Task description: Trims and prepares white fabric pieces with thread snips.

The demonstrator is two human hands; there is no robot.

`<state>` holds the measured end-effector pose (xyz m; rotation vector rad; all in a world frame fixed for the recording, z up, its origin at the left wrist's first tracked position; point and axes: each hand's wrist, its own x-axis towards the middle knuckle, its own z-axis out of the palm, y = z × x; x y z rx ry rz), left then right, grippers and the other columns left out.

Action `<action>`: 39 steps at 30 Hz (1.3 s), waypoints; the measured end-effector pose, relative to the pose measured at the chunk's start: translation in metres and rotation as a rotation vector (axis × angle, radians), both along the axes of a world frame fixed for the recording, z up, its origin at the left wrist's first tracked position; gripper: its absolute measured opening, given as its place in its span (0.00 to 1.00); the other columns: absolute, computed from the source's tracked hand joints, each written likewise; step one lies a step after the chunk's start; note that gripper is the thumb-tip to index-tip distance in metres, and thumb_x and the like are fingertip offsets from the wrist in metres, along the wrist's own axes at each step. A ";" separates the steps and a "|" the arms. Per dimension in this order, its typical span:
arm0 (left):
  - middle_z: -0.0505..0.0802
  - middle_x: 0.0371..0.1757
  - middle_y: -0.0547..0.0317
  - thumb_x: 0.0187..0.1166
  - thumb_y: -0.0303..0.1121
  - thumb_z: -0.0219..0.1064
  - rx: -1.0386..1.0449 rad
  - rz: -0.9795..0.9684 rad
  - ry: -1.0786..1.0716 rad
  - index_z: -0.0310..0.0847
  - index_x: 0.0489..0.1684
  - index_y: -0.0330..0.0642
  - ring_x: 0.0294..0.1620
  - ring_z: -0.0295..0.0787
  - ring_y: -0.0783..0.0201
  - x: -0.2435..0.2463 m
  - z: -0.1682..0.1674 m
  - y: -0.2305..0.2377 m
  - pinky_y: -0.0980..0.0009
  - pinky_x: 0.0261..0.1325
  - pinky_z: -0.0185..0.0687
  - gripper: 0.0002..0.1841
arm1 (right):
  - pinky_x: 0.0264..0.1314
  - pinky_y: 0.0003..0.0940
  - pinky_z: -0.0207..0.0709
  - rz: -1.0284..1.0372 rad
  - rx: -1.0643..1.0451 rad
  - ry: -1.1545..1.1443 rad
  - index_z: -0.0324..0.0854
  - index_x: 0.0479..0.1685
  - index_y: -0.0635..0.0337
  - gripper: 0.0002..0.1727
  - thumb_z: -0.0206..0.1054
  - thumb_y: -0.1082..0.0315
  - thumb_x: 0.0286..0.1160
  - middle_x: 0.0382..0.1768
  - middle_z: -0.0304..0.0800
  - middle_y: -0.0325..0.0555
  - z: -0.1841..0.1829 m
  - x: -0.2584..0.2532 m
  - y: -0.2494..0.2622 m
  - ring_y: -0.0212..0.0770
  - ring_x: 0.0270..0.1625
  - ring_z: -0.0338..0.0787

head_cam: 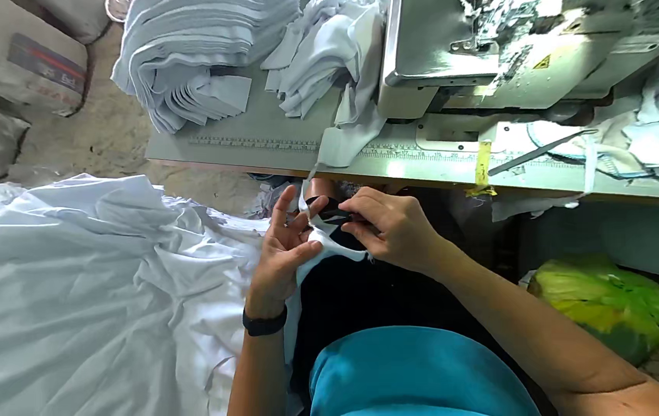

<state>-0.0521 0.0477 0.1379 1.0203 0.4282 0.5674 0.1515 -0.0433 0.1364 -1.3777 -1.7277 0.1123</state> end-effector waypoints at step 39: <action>0.92 0.58 0.79 0.79 0.45 0.71 0.356 0.126 -0.159 0.92 0.44 0.69 0.61 0.87 0.76 0.045 -0.019 0.021 0.73 0.63 0.85 0.04 | 0.36 0.14 0.79 0.074 0.086 0.414 0.86 0.44 0.69 0.09 0.74 0.71 0.70 0.35 0.86 0.43 0.030 0.006 -0.007 0.23 0.34 0.82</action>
